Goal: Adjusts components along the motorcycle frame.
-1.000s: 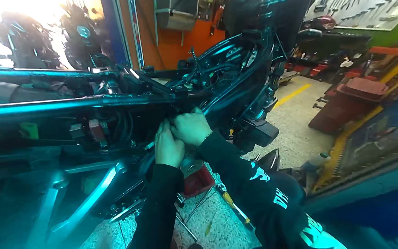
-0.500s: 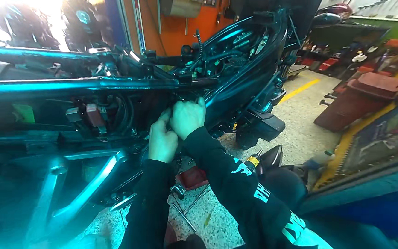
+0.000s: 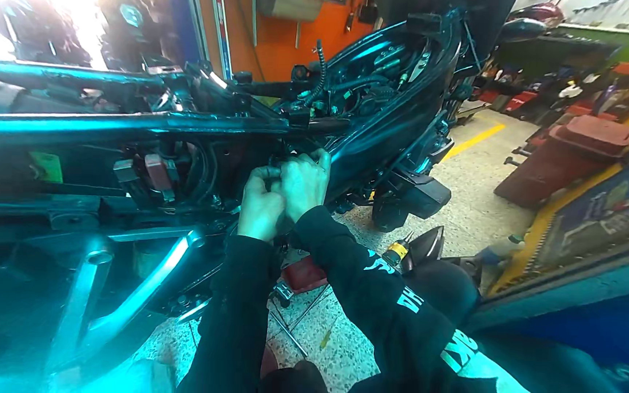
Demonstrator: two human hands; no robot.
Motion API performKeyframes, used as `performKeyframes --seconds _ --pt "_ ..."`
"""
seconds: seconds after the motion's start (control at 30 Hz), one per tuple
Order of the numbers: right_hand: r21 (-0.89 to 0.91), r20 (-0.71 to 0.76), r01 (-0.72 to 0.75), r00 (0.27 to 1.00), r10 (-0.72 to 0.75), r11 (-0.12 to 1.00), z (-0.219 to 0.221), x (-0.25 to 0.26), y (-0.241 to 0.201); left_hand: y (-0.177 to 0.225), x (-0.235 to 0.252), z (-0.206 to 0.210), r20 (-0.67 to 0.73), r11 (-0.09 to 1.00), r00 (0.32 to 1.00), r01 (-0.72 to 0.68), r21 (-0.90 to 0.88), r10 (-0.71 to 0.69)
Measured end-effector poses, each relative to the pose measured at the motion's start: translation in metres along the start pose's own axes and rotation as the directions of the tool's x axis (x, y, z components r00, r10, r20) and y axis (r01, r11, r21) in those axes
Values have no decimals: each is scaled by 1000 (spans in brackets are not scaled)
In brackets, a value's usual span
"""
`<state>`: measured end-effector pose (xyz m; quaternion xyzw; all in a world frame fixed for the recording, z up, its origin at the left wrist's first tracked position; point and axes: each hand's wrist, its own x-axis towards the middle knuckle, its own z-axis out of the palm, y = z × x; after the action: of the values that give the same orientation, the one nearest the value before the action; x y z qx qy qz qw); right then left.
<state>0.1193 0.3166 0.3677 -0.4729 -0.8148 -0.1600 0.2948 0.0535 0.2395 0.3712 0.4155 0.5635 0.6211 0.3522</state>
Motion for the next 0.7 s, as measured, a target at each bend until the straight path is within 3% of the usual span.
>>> performKeyframes --seconds 0.53,0.7 --pt "34 -49 -111 992 112 993 3 2 -8 -1 5 5 13 986 998 -56 -155 59" --pt "79 42 -101 994 98 992 -8 1 -7 -7 -12 2 -33 969 987 -160 -189 156"
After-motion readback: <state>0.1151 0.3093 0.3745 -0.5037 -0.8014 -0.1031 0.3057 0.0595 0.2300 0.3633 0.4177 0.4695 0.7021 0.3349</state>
